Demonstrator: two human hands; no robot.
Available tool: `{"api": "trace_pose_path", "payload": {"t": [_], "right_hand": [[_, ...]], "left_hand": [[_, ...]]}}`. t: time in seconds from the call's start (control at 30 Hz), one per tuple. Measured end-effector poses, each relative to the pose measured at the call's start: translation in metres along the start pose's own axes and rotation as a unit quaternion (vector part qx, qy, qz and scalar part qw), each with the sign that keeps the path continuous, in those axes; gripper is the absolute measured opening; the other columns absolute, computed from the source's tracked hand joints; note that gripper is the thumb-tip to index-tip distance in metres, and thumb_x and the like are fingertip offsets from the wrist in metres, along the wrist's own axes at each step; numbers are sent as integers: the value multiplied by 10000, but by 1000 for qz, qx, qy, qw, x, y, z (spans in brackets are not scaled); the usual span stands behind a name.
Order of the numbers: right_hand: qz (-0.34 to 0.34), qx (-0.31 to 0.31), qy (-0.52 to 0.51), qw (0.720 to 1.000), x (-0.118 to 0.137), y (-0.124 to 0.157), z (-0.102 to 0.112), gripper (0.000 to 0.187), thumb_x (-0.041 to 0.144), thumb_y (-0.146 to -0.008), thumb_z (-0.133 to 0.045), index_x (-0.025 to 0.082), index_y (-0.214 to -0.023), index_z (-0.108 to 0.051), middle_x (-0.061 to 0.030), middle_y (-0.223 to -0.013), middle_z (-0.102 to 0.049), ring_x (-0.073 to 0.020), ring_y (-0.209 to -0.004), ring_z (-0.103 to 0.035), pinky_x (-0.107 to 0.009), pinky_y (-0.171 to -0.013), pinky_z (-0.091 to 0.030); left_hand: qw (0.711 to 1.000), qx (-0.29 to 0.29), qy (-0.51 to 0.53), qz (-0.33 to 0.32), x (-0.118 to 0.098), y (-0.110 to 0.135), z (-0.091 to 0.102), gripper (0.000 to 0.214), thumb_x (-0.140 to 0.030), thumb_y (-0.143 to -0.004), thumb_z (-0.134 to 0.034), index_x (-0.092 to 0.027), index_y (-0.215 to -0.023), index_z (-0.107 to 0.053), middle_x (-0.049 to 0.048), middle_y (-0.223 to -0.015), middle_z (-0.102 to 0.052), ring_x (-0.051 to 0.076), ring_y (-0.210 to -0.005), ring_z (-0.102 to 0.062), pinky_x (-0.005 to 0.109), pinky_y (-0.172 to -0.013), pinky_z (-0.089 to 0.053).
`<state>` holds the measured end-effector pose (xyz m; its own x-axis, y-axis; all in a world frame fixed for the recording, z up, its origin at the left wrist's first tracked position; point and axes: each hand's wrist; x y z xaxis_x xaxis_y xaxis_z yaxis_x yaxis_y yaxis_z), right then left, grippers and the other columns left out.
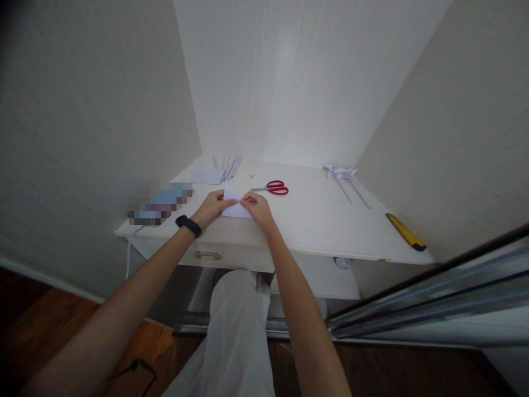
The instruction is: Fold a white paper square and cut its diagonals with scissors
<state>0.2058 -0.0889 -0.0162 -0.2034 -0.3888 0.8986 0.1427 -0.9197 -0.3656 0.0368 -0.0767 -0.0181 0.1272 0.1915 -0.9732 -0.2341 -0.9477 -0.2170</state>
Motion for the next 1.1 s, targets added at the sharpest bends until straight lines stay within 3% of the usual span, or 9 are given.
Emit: {"api": "trace_pose_path", "payload": {"t": [0.33,1.1], "right_hand": [[8,13,16,1000,-1,0,-1,149,325,-691,-604,186,-641,-584,26,-610,-530,-128,-616,-457,-253,-601,-353],[4,6,15,1000,-1,-1,-1,162,347,-702,-633,186,-695,-617,8,-664,-600,-135,-639,-507,-261,-631,-398]], "left_hand": [[1000,-10,-13,3,-2,1,-1,346,-356,-594,-803,-119,-819,-687,50,-772,-699,171,-691,-612,301,-675,-466],[999,-25,-21,-4,-1,1,-1,325,-372,-599,-790,-136,-790,-674,23,-733,-672,158,-667,-587,282,-650,-446]]}}
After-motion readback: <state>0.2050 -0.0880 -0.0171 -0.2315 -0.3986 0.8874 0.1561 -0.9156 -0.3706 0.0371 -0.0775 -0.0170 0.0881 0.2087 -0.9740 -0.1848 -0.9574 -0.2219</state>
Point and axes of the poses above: each hand's wrist, its own y-axis away from the middle knuckle, its own z-axis out of the back of the hand, x = y × z
